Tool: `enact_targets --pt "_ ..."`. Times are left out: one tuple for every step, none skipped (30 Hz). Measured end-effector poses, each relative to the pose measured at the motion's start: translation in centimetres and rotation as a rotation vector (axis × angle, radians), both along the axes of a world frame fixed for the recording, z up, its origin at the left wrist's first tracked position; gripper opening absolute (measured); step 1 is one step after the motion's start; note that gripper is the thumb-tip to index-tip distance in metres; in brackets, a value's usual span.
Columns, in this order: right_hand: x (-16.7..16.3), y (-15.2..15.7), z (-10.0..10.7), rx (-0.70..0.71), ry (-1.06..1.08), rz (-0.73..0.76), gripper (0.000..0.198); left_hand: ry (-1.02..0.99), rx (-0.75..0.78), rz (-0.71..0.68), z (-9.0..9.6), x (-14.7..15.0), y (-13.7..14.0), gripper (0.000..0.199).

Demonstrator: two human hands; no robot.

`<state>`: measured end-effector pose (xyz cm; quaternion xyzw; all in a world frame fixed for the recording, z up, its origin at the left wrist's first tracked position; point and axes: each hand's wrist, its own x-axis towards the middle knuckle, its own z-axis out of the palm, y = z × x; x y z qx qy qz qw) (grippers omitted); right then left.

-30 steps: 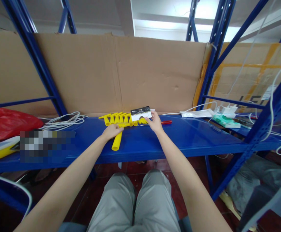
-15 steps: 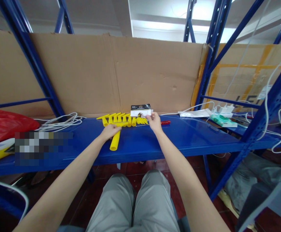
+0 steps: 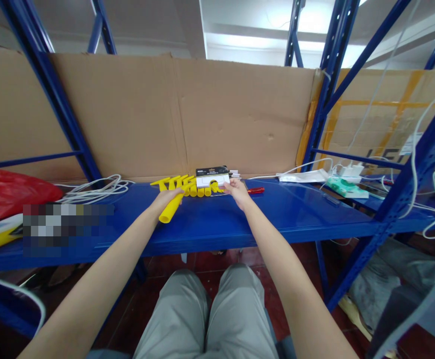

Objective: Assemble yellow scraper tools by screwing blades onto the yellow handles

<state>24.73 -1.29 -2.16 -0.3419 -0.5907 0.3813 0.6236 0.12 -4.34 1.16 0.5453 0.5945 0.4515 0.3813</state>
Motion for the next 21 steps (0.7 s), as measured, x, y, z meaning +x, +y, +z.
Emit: enact_targets --pt "-0.1 -0.2 0.1 -0.013 -0.006 0.033 0.039 -0.028 0.000 0.023 0.0 -0.1 0.1 0.014" --pt "-0.2 -0.4 0.1 -0.023 -0.011 0.057 0.037 -0.054 0.005 0.048 0.0 -0.2 0.2 0.013" --pt "-0.2 -0.5 0.2 -0.029 -0.015 0.073 0.036 -0.081 0.014 0.073 0.0 -0.2 0.4 0.013" --pt "-0.3 -0.6 0.2 -0.034 -0.018 0.083 0.034 -0.110 0.026 0.095 -0.1 -0.2 0.6 0.013" --pt "-0.3 -0.7 0.2 -0.036 -0.020 0.090 0.033 -0.143 0.039 0.114 -0.1 -0.2 0.8 0.013" --pt "-0.4 -0.8 0.3 -0.039 -0.020 0.097 0.032 -0.178 0.052 0.128 -0.2 -0.1 1.1 0.013" --pt "-0.4 -0.9 0.3 -0.042 -0.021 0.104 0.032 -0.215 0.065 0.136 -0.3 0.0 1.4 0.013" --pt "-0.4 -1.0 0.3 -0.042 -0.023 0.111 0.031 -0.250 0.076 0.142 -0.3 0.1 1.7 0.014" --pt "-0.4 -1.0 0.3 -0.040 -0.029 0.122 0.031 -0.279 0.084 0.147 -0.3 0.1 2.0 0.016" --pt "-0.4 -1.1 0.4 -0.038 -0.035 0.136 0.031 -0.301 0.087 0.151 -0.2 0.2 2.3 0.016" --pt "-0.4 -1.2 0.4 -0.036 -0.042 0.154 0.031 -0.317 0.086 0.153 -0.1 0.2 2.7 0.016" --pt "-0.5 -1.3 0.5 -0.040 -0.044 0.178 0.031 -0.328 0.083 0.154 0.0 0.2 3.1 0.016" --pt "-0.5 -1.5 0.5 -0.049 -0.041 0.207 0.031 -0.336 0.079 0.154 0.2 0.2 3.4 0.016" --pt "-0.5 -1.6 0.6 -0.063 -0.032 0.238 0.031 -0.339 0.076 0.150 0.4 0.2 3.9 0.016" --pt "-0.6 -1.8 0.7 -0.081 -0.021 0.268 0.031 -0.337 0.077 0.153 0.6 0.2 4.3 0.015" --pt "-0.6 -2.0 0.8 -0.097 -0.011 0.295 0.031 -0.336 0.077 0.154 0.8 0.2 4.7 0.016" --pt "-0.7 -2.1 0.8 -0.112 -0.005 0.319 0.030 -0.327 0.078 0.162 1.0 0.2 5.2 0.016" --pt "-0.7 -2.3 0.9 -0.124 -0.005 0.339 0.030 -0.309 0.076 0.178 1.2 0.3 5.6 0.017" --pt "-0.7 -2.4 0.9 -0.134 -0.006 0.354 0.029 -0.290 0.071 0.203 1.3 0.5 5.9 0.017" --pt "-0.8 -2.5 1.0 -0.142 -0.009 0.366 0.028 -0.282 0.068 0.218 1.3 0.7 6.3 0.017" --pt "-0.8 -2.5 1.0 -0.146 -0.010 0.373 0.028 -0.290 0.066 0.233 1.3 0.9 6.5 0.017"
